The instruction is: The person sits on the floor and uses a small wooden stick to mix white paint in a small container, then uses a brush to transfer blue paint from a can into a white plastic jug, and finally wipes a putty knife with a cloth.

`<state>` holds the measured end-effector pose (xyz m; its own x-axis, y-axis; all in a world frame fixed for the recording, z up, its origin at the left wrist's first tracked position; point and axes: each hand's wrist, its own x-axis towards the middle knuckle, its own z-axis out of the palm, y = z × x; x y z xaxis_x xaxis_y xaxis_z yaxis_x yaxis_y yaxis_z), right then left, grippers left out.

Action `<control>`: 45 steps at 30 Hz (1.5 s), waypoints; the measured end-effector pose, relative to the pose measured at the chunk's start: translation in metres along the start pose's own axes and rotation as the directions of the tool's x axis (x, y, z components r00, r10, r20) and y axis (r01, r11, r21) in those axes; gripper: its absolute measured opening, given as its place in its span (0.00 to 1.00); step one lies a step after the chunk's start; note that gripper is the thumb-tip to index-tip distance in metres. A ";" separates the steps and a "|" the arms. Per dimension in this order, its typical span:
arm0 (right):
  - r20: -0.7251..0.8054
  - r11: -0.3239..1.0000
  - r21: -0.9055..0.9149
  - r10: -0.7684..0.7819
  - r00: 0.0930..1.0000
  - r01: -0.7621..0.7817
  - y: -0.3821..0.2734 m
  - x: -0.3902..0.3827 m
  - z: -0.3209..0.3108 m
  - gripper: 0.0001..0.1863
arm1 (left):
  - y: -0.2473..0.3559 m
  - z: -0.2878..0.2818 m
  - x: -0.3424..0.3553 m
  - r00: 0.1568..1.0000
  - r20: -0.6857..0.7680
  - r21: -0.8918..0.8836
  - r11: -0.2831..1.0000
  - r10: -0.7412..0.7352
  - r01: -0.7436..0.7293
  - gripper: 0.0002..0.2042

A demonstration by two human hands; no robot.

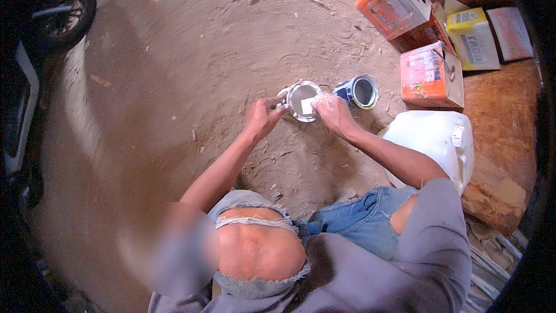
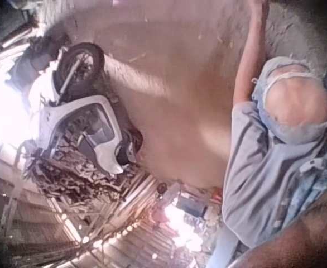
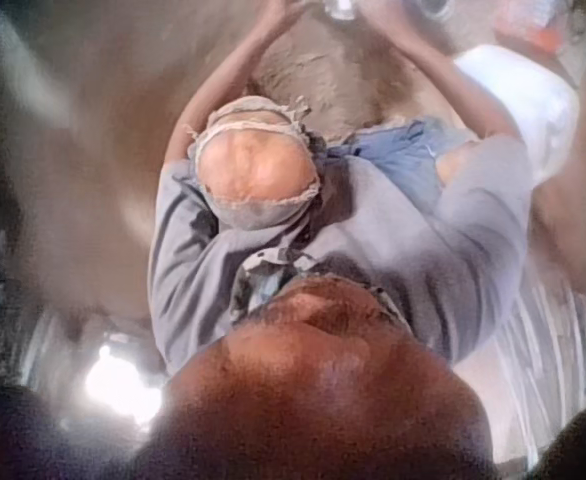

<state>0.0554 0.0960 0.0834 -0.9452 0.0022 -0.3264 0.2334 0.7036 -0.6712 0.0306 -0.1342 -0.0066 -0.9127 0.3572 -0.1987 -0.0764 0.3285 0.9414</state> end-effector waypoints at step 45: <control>0.077 0.694 0.691 0.206 0.976 -0.201 0.005 -0.017 -0.027 0.18 | -0.005 0.002 0.004 1.000 0.000 -0.110 0.994 0.006 -0.006 0.23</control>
<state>0.0668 0.1188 0.1040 -0.8565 0.0918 -0.5079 0.5097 -0.0037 -0.8603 0.0286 -0.1328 -0.0129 -0.9131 0.3591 -0.1931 -0.1148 0.2280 0.9669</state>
